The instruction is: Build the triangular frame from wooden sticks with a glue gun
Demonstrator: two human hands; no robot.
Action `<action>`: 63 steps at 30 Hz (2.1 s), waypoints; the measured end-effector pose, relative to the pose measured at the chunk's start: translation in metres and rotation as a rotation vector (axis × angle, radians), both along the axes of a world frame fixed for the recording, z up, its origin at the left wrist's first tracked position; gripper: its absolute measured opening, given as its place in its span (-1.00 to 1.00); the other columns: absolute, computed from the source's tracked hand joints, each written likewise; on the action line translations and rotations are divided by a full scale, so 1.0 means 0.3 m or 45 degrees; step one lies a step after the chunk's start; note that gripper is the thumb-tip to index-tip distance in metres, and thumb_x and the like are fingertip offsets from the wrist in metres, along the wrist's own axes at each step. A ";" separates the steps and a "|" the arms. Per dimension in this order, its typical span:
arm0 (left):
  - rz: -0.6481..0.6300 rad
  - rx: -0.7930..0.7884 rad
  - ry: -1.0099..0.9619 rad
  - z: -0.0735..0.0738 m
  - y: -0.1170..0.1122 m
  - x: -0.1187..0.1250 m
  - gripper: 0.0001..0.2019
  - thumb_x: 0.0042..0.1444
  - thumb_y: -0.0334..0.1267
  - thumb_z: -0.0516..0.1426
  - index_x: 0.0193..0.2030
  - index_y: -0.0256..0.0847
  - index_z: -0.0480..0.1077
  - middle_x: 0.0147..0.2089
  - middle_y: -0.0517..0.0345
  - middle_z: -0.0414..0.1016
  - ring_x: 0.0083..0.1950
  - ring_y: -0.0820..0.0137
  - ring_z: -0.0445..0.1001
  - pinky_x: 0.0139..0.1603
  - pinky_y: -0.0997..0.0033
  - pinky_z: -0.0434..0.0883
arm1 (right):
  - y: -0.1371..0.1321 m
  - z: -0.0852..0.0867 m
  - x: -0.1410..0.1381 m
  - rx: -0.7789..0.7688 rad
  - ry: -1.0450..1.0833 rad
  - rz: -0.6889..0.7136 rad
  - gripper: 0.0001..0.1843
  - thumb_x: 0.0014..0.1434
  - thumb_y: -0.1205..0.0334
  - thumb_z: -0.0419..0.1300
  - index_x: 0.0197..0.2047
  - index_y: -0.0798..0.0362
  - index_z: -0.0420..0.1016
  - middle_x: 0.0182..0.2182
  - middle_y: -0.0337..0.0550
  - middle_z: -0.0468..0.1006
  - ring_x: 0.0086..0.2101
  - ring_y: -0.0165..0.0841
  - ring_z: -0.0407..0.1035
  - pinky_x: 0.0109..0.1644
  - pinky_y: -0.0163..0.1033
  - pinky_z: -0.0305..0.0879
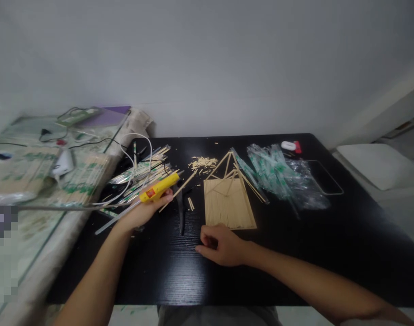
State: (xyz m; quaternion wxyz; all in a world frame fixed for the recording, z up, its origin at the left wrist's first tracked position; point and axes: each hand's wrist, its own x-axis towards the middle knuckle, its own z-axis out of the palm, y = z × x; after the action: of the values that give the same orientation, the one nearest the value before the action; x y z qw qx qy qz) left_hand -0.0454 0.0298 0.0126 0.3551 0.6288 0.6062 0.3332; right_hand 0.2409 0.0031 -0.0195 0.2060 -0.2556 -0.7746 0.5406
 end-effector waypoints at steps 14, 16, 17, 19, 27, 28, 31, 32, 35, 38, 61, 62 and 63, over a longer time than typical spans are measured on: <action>-0.411 -0.213 -0.086 0.046 -0.092 0.178 -0.78 0.23 -0.07 0.21 -0.18 -0.19 0.40 -0.27 0.24 0.49 -0.28 0.43 0.44 -0.28 0.46 0.34 | -0.003 -0.021 -0.012 -0.248 0.045 -0.077 -0.66 0.32 0.07 0.18 0.05 0.10 0.47 -0.37 -0.21 0.51 -0.52 -0.49 0.39 -0.43 -0.37 0.33; -0.500 -0.226 -0.109 0.034 -0.101 0.201 -0.78 0.23 -0.08 0.21 -0.18 -0.19 0.40 -0.27 0.22 0.52 -0.27 0.42 0.46 -0.28 0.46 0.35 | -0.003 -0.021 -0.014 -0.268 0.044 -0.061 -0.68 0.35 0.02 0.14 -0.07 0.11 0.49 -0.39 -0.19 0.50 -0.50 -0.47 0.39 -0.46 -0.38 0.33; -0.539 -0.232 -0.145 0.027 -0.103 0.209 -0.79 0.24 -0.09 0.20 -0.16 -0.19 0.40 -0.26 0.21 0.53 -0.27 0.42 0.47 -0.27 0.46 0.36 | -0.003 -0.022 -0.015 -0.286 0.050 -0.057 -0.65 0.38 -0.02 0.09 -0.14 0.12 0.48 -0.39 -0.18 0.49 -0.50 -0.47 0.39 -0.48 -0.39 0.32; -0.573 -0.261 -0.235 0.009 -0.103 0.220 -0.78 0.25 -0.09 0.19 -0.13 -0.19 0.39 -0.25 0.19 0.55 -0.26 0.40 0.49 -0.27 0.45 0.38 | -0.003 -0.028 -0.017 -0.332 0.068 -0.060 -0.51 0.44 -0.10 -0.05 -0.26 0.12 0.44 -0.38 -0.15 0.49 -0.53 -0.48 0.36 -0.52 -0.39 0.31; -0.314 -0.117 -0.030 -0.035 -0.088 0.231 -0.78 0.27 -0.05 0.15 -0.25 -0.15 0.33 -0.39 0.30 0.44 -0.37 0.46 0.41 -0.33 0.48 0.34 | -0.003 -0.042 -0.005 -0.376 0.196 -0.089 -0.52 0.45 -0.07 -0.07 -0.27 0.12 0.44 -0.47 -0.22 0.41 -0.54 -0.48 0.32 -0.49 -0.39 0.31; -0.286 -0.108 0.013 -0.040 -0.088 0.232 -0.78 0.28 -0.04 0.14 -0.24 -0.14 0.33 -0.40 0.30 0.45 -0.39 0.45 0.42 -0.35 0.48 0.34 | -0.003 -0.040 -0.004 -0.380 0.201 -0.087 -0.54 0.45 -0.03 -0.05 -0.28 0.13 0.44 -0.48 -0.23 0.41 -0.54 -0.48 0.32 -0.48 -0.39 0.31; -0.196 -0.055 0.161 -0.055 -0.087 0.233 -0.79 0.28 -0.03 0.13 -0.18 -0.12 0.34 -0.43 0.31 0.45 -0.43 0.44 0.44 -0.38 0.47 0.33 | -0.001 -0.034 -0.004 -0.397 0.200 -0.088 -0.62 0.44 0.08 -0.03 -0.21 0.14 0.48 -0.44 -0.20 0.46 -0.53 -0.49 0.34 -0.47 -0.39 0.31; -0.167 -0.022 0.202 -0.060 -0.086 0.233 -0.79 0.28 -0.02 0.12 -0.18 -0.11 0.35 -0.45 0.31 0.44 -0.45 0.44 0.44 -0.39 0.47 0.33 | -0.001 -0.034 -0.005 -0.399 0.198 -0.088 -0.65 0.43 0.12 -0.03 -0.17 0.14 0.49 -0.41 -0.19 0.48 -0.53 -0.49 0.34 -0.48 -0.40 0.30; -0.092 0.057 0.267 -0.072 -0.084 0.236 -0.80 0.29 -0.03 0.12 -0.17 -0.11 0.37 -0.44 0.29 0.45 -0.46 0.43 0.45 -0.38 0.47 0.35 | 0.000 -0.039 -0.008 -0.387 0.196 -0.092 -0.67 0.42 0.19 -0.04 -0.06 0.15 0.51 -0.36 -0.16 0.53 -0.53 -0.49 0.36 -0.50 -0.41 0.27; -0.031 0.086 0.277 -0.078 -0.082 0.238 -0.80 0.28 -0.02 0.12 -0.16 -0.10 0.39 -0.40 0.26 0.50 -0.41 0.40 0.50 -0.34 0.46 0.38 | 0.000 -0.040 -0.010 -0.366 0.189 -0.096 -0.66 0.43 0.22 -0.05 -0.07 0.17 0.52 -0.37 -0.16 0.53 -0.53 -0.50 0.36 -0.50 -0.42 0.26; -0.062 0.193 0.260 -0.102 -0.079 0.236 -0.83 0.25 -0.08 0.16 -0.23 -0.12 0.42 -0.47 0.30 0.45 -0.49 0.48 0.41 -0.43 0.53 0.32 | 0.008 -0.007 -0.005 -0.125 0.029 -0.033 -0.78 0.38 0.25 0.06 -0.16 0.14 0.52 -0.46 -0.21 0.55 -0.50 -0.46 0.43 -0.39 -0.38 0.30; -0.067 0.196 0.252 -0.102 -0.080 0.236 -0.83 0.25 -0.08 0.16 -0.23 -0.13 0.42 -0.47 0.31 0.44 -0.50 0.48 0.40 -0.44 0.53 0.31 | 0.008 -0.006 -0.005 -0.119 0.028 -0.029 -0.78 0.38 0.25 0.07 -0.17 0.14 0.51 -0.46 -0.22 0.54 -0.50 -0.46 0.43 -0.40 -0.38 0.30; -0.072 0.199 0.245 -0.102 -0.080 0.236 -0.82 0.25 -0.08 0.16 -0.23 -0.13 0.42 -0.48 0.31 0.44 -0.51 0.49 0.40 -0.45 0.54 0.30 | 0.010 -0.005 -0.006 -0.112 0.029 -0.026 -0.78 0.38 0.25 0.07 -0.17 0.14 0.51 -0.47 -0.22 0.54 -0.50 -0.46 0.42 -0.40 -0.38 0.29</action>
State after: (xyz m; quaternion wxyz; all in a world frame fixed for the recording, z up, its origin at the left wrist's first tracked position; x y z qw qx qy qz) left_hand 0.0255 0.0058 -0.0180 0.2545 0.7003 0.5918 0.3075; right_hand 0.2392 0.0060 -0.0212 0.2089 -0.2663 -0.7451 0.5747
